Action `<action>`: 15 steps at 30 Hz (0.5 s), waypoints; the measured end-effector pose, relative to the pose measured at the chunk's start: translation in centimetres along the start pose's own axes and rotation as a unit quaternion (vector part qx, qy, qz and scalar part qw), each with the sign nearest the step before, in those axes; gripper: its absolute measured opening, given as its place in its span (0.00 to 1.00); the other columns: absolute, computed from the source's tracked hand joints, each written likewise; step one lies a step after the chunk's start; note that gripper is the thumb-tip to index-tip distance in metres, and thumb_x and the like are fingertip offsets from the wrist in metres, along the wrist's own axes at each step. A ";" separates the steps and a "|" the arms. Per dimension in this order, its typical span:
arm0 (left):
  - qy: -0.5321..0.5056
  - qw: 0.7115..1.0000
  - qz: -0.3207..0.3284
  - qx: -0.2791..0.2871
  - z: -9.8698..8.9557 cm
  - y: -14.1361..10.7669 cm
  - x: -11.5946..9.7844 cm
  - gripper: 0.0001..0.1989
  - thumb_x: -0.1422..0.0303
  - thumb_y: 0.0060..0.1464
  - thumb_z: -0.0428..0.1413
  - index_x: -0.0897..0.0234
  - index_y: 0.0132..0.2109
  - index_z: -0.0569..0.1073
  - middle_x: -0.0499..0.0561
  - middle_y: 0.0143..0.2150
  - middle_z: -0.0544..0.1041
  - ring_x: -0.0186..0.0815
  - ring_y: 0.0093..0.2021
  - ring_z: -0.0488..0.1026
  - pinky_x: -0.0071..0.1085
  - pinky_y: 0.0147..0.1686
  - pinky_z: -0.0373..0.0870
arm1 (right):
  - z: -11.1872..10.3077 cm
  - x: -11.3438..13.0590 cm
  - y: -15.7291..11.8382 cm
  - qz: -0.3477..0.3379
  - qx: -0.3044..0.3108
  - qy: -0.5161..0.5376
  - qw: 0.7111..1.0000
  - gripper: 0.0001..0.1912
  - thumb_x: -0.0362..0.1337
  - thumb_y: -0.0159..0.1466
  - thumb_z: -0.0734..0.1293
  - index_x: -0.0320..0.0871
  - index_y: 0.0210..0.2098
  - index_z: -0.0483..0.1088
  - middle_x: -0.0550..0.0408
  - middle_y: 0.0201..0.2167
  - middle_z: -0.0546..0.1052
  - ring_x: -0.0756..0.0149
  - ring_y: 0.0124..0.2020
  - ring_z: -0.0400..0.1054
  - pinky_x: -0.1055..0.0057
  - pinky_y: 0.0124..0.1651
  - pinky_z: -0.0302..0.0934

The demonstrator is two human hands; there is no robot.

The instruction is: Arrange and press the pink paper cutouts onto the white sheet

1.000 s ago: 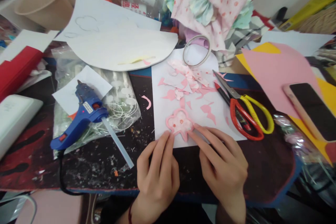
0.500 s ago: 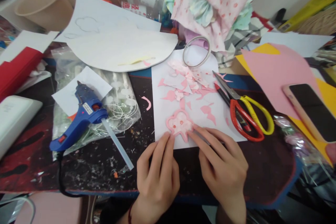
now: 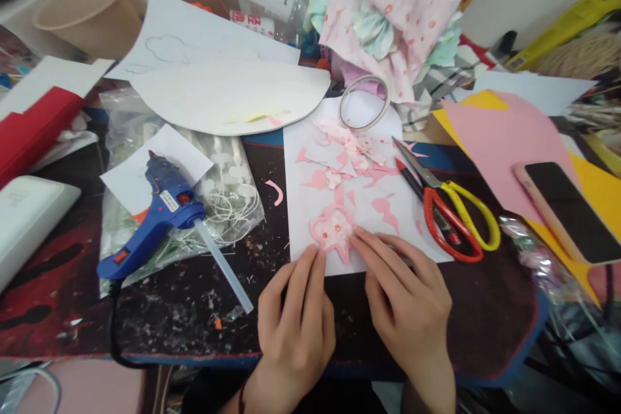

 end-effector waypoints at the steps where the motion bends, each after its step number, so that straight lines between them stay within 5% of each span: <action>1: 0.000 1.000 0.000 0.003 0.0 0.0 0.0 0.24 0.83 0.60 0.57 0.78 0.63 0.72 0.64 0.57 0.80 0.47 0.57 0.74 0.41 0.55 0.72 | 0.0 0.0 0.0 0.000 0.000 -0.001 1.000 0.20 0.23 0.68 0.64 0.38 0.58 0.75 0.52 0.56 0.81 0.54 0.54 0.72 0.57 0.57 0.63; 15: 0.012 0.999 -0.017 -0.037 0.0 0.1 0.1 0.19 0.84 0.58 0.57 0.77 0.56 0.77 0.62 0.54 0.82 0.48 0.50 0.74 0.42 0.51 0.73 | -0.1 -0.3 -0.1 0.016 0.008 0.037 0.999 0.23 0.24 0.69 0.64 0.45 0.61 0.73 0.55 0.58 0.80 0.57 0.55 0.70 0.56 0.61 0.64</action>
Point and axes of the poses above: each hand's wrist, its own y-axis towards the middle knuckle, its own z-axis out of the palm, x = y × z, the point moved 5 cm from there along y, towards the middle knuckle
